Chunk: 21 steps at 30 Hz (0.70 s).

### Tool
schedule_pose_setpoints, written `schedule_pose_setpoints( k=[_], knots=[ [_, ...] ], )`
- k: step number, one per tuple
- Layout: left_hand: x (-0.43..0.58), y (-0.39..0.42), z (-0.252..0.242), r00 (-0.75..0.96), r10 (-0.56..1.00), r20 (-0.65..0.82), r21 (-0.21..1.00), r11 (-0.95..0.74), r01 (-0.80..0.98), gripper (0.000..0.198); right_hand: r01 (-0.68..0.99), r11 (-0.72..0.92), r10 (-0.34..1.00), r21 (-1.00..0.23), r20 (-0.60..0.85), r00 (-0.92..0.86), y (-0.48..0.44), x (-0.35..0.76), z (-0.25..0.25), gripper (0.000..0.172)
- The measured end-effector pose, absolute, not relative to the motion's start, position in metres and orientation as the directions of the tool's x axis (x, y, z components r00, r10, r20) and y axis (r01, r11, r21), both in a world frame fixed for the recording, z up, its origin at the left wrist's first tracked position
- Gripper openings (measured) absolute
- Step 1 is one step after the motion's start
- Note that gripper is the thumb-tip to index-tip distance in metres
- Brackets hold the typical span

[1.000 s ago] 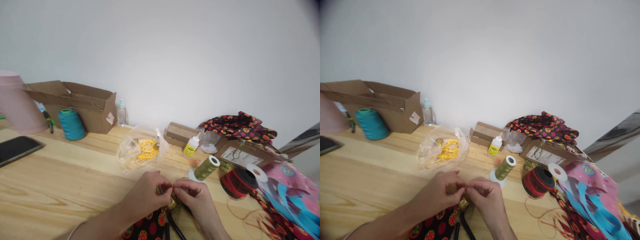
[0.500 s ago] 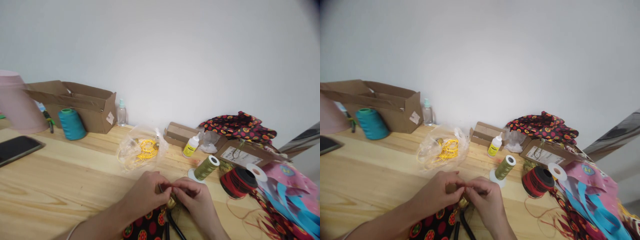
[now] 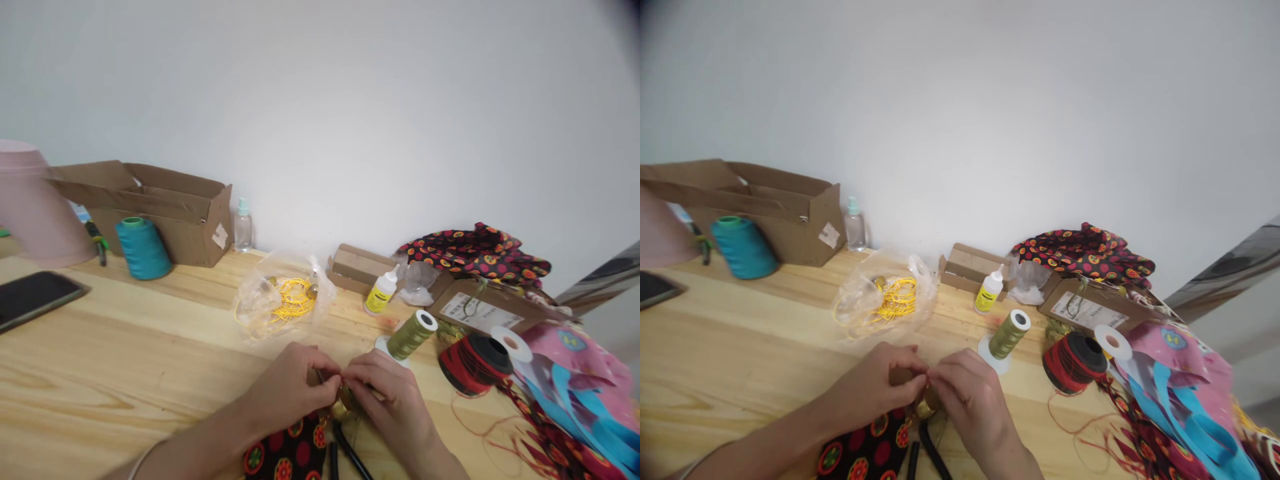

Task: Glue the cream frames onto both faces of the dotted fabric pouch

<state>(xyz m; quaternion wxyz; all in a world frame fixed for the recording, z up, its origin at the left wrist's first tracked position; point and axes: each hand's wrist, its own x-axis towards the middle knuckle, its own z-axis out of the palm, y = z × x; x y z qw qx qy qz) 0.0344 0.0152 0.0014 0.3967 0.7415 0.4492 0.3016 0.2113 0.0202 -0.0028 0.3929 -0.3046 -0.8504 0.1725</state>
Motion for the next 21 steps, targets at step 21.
schedule_pose_setpoints(
  k=[21],
  knots=[
    [0.0323, 0.0216, -0.0004, 0.484, 0.873, -0.06, 0.956, -0.09, 0.281, 0.025, 0.364, 0.697, 0.712, -0.618, 0.539, -0.449, 0.021, 0.2097, -0.0054, 0.012]
  ],
)
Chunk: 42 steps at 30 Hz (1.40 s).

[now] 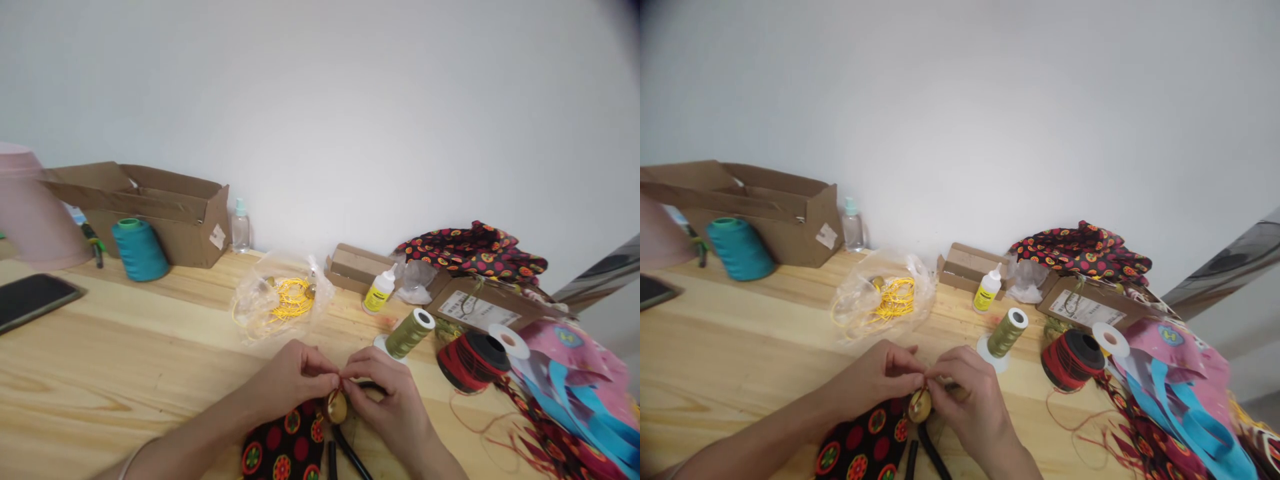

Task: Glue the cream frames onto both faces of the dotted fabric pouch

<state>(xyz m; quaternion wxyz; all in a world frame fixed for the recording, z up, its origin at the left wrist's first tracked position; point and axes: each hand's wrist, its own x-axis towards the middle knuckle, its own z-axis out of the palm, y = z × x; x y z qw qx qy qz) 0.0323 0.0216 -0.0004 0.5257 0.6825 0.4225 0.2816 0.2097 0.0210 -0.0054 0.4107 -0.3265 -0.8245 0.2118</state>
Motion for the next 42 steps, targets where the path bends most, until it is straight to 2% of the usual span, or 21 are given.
schedule_pose_setpoints(
  k=[11, 19, 29, 38, 42],
  knots=[
    [0.033, 0.021, -0.004, 0.466, 0.883, -0.057, 0.955, -0.087, 0.282, 0.025, 0.338, 0.55, 0.825, -0.764, 0.436, -0.358, 0.019, 0.204, -0.006, 0.01],
    [0.036, 0.019, -0.002, 0.466, 0.885, -0.018, 0.954, -0.124, 0.273, 0.026, 0.384, 0.544, 0.838, -0.746, 0.457, -0.297, 0.014, 0.199, -0.005, 0.012],
    [0.036, 0.017, -0.002, 0.403, 0.914, -0.04, 0.959, -0.078, 0.273, 0.025, 0.19, 0.341, 0.924, -0.921, 0.29, -0.249, 0.018, 0.199, -0.014, 0.01],
    [0.036, 0.014, 0.004, 0.397, 0.917, -0.028, 0.959, -0.088, 0.271, 0.027, 0.125, 0.237, 0.95, -0.963, 0.203, -0.236, 0.017, 0.2, -0.013, 0.008],
    [0.035, 0.015, 0.004, 0.391, 0.92, 0.007, 0.934, -0.146, 0.326, 0.025, 0.077, 0.13, 0.971, -0.989, 0.111, -0.214, 0.016, 0.198, -0.015, 0.011]
  ],
)
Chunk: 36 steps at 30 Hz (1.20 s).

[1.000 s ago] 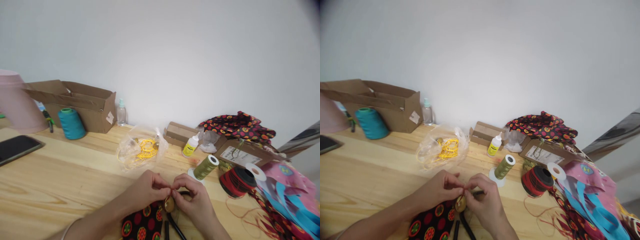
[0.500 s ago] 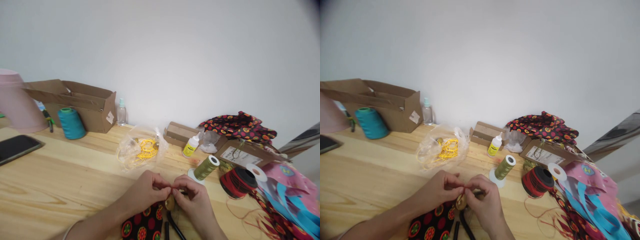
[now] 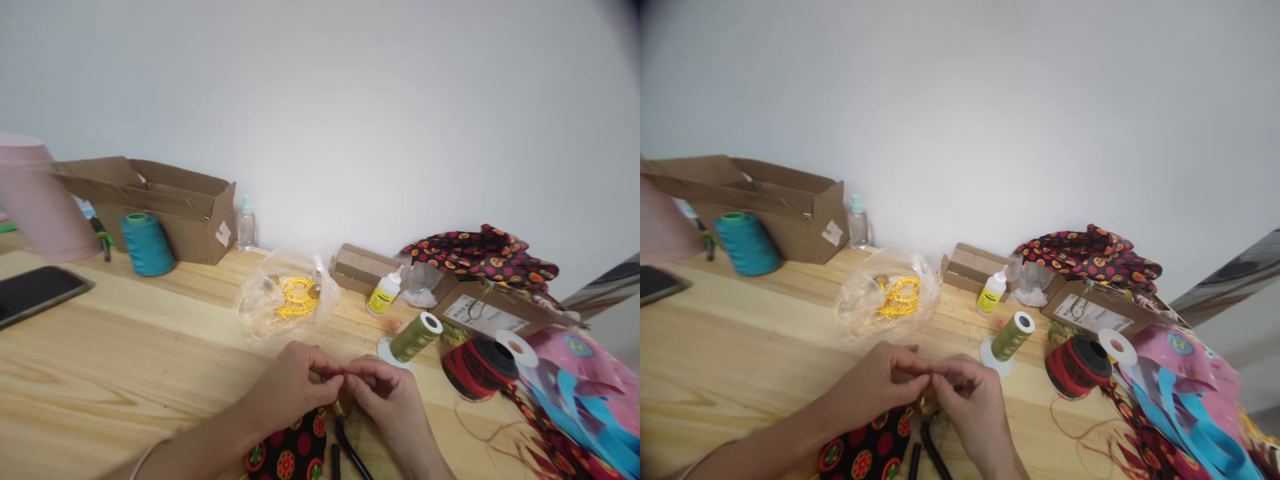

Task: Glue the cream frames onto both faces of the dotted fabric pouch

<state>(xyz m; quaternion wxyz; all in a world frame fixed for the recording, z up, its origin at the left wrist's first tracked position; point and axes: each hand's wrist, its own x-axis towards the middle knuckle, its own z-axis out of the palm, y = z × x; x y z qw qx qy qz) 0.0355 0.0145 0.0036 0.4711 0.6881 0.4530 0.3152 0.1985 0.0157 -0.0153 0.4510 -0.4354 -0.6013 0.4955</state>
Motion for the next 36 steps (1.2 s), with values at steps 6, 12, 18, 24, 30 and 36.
schedule_pose_setpoints(
  k=[6, 12, 18, 24, 30, 36],
  knots=[
    [0.038, 0.016, 0.002, 0.407, 0.909, 0.087, 0.851, -0.28, 0.445, 0.025, -0.019, -0.061, 0.99, -0.998, -0.058, -0.129, 0.013, 0.192, -0.015, 0.02],
    [0.038, 0.015, -0.001, 0.402, 0.911, 0.09, 0.836, -0.289, 0.467, 0.024, -0.01, -0.045, 0.993, -0.999, -0.044, -0.109, 0.012, 0.191, -0.012, 0.018],
    [0.039, 0.015, 0.002, 0.402, 0.911, 0.087, 0.828, -0.291, 0.479, 0.022, 0.025, -0.041, 0.994, -0.999, -0.043, -0.097, 0.012, 0.19, -0.008, 0.011],
    [0.039, 0.014, 0.0, 0.385, 0.918, 0.089, 0.817, -0.289, 0.499, 0.024, -0.011, -0.056, 0.997, -0.998, -0.055, -0.056, 0.013, 0.191, -0.006, 0.017],
    [0.039, 0.013, 0.003, 0.376, 0.923, 0.078, 0.843, -0.262, 0.469, 0.025, -0.094, -0.14, 0.989, -0.986, -0.135, -0.062, 0.015, 0.191, -0.001, 0.027],
    [0.037, 0.013, 0.005, 0.336, 0.942, -0.029, 0.919, -0.107, 0.379, 0.023, -0.134, -0.171, 0.983, -0.976, -0.159, -0.094, 0.014, 0.191, -0.002, 0.022]
  ],
)
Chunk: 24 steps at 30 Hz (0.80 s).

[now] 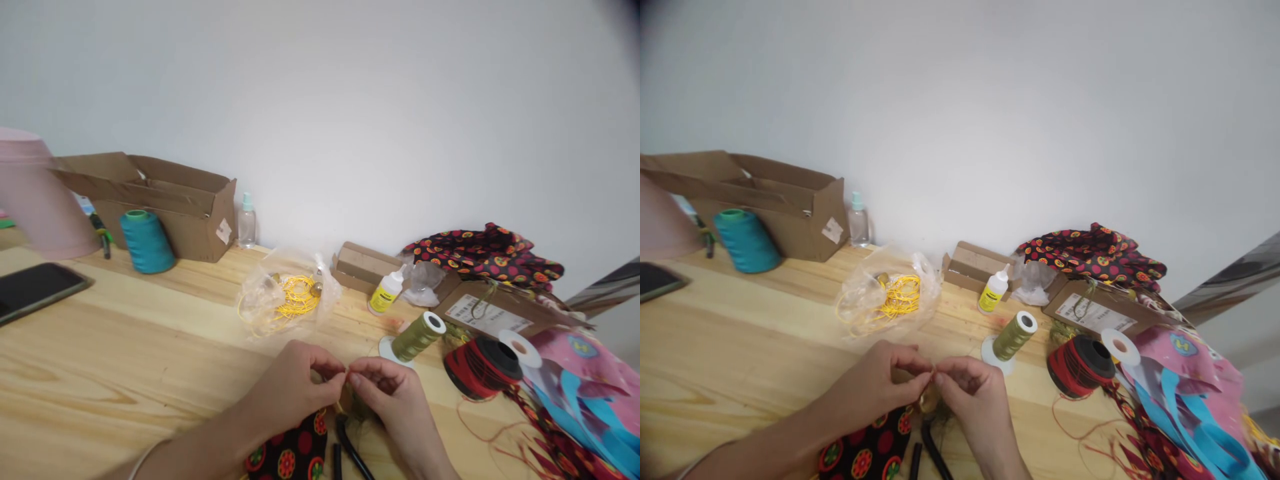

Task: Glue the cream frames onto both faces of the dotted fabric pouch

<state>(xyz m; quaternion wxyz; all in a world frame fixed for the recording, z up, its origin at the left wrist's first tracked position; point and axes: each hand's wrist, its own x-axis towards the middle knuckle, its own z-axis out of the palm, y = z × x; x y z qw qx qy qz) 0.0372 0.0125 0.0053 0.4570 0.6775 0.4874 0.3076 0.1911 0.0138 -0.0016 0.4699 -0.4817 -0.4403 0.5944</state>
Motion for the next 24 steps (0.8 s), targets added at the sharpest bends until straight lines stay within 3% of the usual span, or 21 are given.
schedule_pose_setpoints(
  k=[10, 24],
  knots=[
    [0.0358, 0.0134, 0.0049, 0.351, 0.935, -0.048, 0.954, -0.061, 0.294, 0.022, -0.127, -0.143, 0.986, -0.981, -0.13, -0.104, 0.0146, 0.1941, -0.0063, 0.018],
    [0.0348, 0.0141, 0.005, 0.381, 0.924, -0.023, 0.921, -0.129, 0.368, 0.026, -0.076, -0.169, 0.983, -0.983, -0.163, -0.083, 0.0151, 0.1925, -0.0021, 0.022]
  ],
)
